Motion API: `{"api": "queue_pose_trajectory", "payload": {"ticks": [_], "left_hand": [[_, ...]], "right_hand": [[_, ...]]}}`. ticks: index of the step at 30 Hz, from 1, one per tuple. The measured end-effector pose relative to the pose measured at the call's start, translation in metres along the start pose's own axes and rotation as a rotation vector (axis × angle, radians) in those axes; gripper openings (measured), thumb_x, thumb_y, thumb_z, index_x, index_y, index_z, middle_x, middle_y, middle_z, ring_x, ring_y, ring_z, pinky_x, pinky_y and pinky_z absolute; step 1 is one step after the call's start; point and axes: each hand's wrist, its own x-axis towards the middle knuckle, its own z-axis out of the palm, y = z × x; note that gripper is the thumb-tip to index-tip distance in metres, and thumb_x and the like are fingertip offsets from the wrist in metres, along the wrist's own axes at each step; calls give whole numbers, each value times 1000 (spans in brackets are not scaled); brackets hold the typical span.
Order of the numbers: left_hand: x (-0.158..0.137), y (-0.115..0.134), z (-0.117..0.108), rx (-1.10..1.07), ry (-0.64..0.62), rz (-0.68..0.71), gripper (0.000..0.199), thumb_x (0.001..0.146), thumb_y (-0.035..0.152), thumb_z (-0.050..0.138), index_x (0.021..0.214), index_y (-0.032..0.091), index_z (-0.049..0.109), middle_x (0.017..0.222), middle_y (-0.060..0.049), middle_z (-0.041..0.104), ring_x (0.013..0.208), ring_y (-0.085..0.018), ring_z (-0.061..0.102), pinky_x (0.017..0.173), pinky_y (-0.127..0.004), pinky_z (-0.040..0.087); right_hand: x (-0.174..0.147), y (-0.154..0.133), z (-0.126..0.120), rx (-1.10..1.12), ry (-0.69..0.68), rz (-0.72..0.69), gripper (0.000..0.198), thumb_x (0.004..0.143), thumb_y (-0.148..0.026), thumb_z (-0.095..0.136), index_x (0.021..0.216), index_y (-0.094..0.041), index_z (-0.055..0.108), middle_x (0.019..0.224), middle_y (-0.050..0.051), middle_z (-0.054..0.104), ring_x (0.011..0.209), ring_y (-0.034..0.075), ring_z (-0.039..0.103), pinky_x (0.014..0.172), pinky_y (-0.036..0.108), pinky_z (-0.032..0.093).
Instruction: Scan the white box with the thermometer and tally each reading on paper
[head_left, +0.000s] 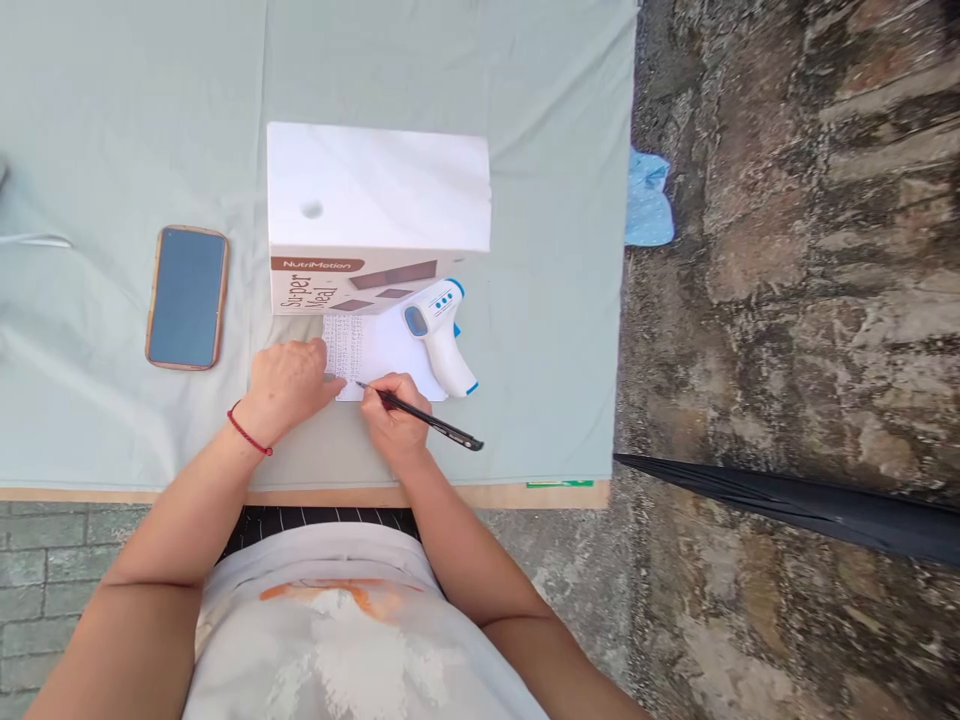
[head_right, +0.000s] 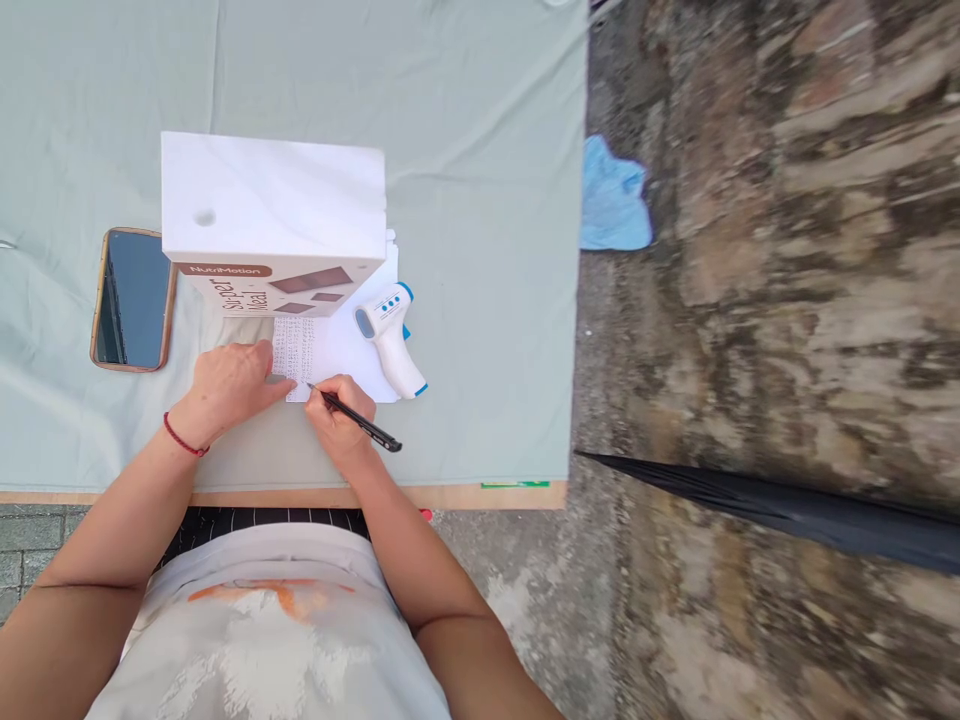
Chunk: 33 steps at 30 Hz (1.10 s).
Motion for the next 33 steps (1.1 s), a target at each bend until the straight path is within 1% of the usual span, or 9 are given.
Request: {"api": "queue_pose_trajectory", "payload": {"ticks": [7,16,19,21,23,24,27,30,33], "left_hand": [[2,-1,1,-13,12,-2,35,91,47,62,103,15,68,89,-14,74,88,-35,73,66,-40,52],[2,-1,3,-36,19,11,34,90,46,62,101,14,69,88,-16,73,85,-36,72,62,-40,47],[3,-3,1,-50,18,7,31,88,44,64,97,16,67,86,-14,73,82,-33,70,60,-37,43],[3,-7,-3,-99,7,-2,25,84,42,67,89,18,65,81,-10,70,77,-29,67,58,-35,40],[2,-15,-10,-208,-15,-6,24,81,41,70,78,20,59,73,-4,66,69,-23,61,58,-33,37],[3,-20,-14,-276,-26,-8,27,80,40,72,73,20,56,69,-2,63,65,-20,57,57,-32,36],[4,-36,-22,-428,-20,-36,36,78,42,74,64,20,49,62,2,55,58,-14,46,57,-31,33],[5,-48,-24,-444,69,-107,37,79,45,73,66,21,48,63,2,53,60,-15,46,59,-31,33],[2,-52,-24,-438,176,-169,42,75,51,78,80,21,49,74,0,59,74,-19,56,63,-31,37]], "right_hand": [[-2,1,2,14,37,61,10,80,-27,55,72,-23,54,61,-5,53,55,13,48,55,26,42],[-2,1,1,-12,20,34,10,80,-26,54,71,-23,52,61,-4,52,55,13,47,55,27,41],[-2,3,-4,-30,69,-36,8,87,-26,55,80,-23,57,69,-2,58,60,14,53,58,28,46],[0,6,-9,-59,84,-136,8,92,-28,55,92,-23,62,80,2,64,71,16,60,67,31,52],[3,11,-14,-114,60,-254,14,96,-28,54,103,-23,65,91,5,67,85,20,65,77,36,55],[5,14,-17,-150,42,-300,17,97,-27,52,108,-24,66,95,7,67,90,21,66,80,38,56],[10,24,-20,-245,-23,-357,31,101,-22,42,118,-24,68,100,10,66,95,23,65,85,42,56],[11,29,-19,-284,-90,-405,39,101,-17,37,125,-22,68,102,13,65,95,24,63,86,45,55],[10,30,-16,-281,-91,-488,44,99,-11,37,128,-23,67,101,12,65,92,23,62,80,42,55]]}}
